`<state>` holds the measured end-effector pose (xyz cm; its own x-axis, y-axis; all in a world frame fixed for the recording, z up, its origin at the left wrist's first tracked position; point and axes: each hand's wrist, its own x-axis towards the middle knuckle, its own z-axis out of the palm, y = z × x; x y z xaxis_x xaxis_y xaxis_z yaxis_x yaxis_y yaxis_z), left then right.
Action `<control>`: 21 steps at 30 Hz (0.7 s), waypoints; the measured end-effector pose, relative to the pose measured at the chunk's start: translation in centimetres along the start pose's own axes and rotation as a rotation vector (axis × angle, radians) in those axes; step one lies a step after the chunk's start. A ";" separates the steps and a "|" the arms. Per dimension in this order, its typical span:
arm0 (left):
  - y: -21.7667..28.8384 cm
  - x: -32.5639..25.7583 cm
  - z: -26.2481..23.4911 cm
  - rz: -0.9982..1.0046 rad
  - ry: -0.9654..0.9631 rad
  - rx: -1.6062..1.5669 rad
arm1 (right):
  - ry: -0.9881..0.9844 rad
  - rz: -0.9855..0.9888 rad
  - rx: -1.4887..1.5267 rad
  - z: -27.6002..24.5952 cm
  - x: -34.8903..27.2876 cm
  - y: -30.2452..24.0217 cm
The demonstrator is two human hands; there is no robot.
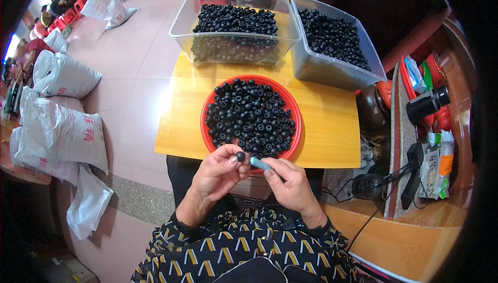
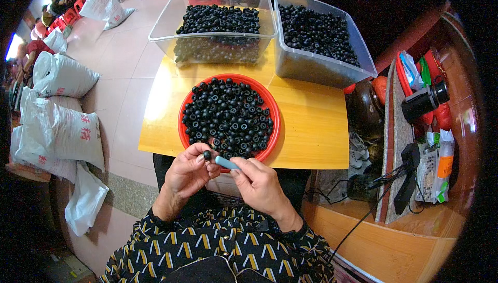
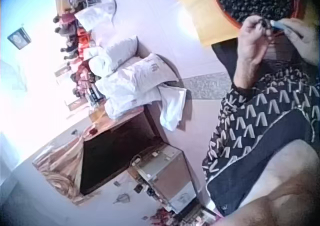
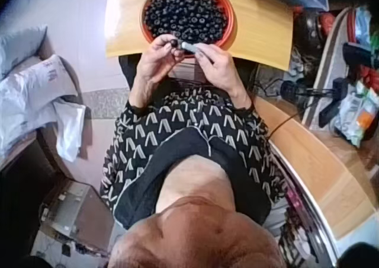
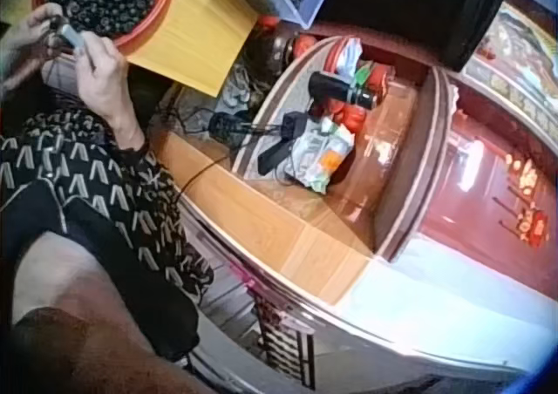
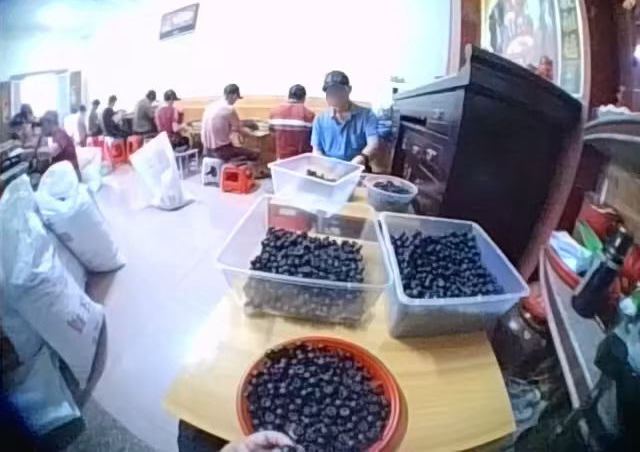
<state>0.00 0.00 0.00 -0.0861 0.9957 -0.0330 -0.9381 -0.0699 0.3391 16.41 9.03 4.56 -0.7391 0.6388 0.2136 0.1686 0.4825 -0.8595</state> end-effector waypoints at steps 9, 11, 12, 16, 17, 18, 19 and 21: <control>0.7 -0.3 0.5 -0.014 0.056 -0.034 | -0.037 -0.094 -0.127 0.4 0.3 -0.4; 0.6 -0.3 0.5 -0.019 0.064 -0.036 | -0.039 -0.103 -0.139 0.3 0.3 -0.3; 0.6 -0.3 0.5 -0.019 0.065 -0.036 | -0.039 -0.103 -0.139 0.3 0.3 -0.4; 0.5 -0.3 0.5 -0.028 0.059 -0.033 | -0.011 -0.112 -0.145 0.4 0.2 -0.3; 0.5 -0.3 0.4 -0.032 0.056 -0.034 | -0.006 -0.116 -0.150 0.4 0.2 -0.3; 0.5 -0.3 0.5 -0.032 0.056 -0.034 | -0.006 -0.116 -0.150 0.4 0.2 -0.3; 0.6 -0.3 0.6 -0.040 0.068 -0.037 | -0.019 -0.113 -0.159 0.2 0.2 -0.4; 0.6 -0.3 0.7 -0.048 0.078 -0.040 | -0.032 -0.110 -0.170 0.1 0.2 -0.5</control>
<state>-0.29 -0.31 0.82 -0.0653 0.9904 -0.1221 -0.9544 -0.0263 0.2974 16.07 8.88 4.97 -0.7792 0.5584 0.2847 0.1910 0.6442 -0.7407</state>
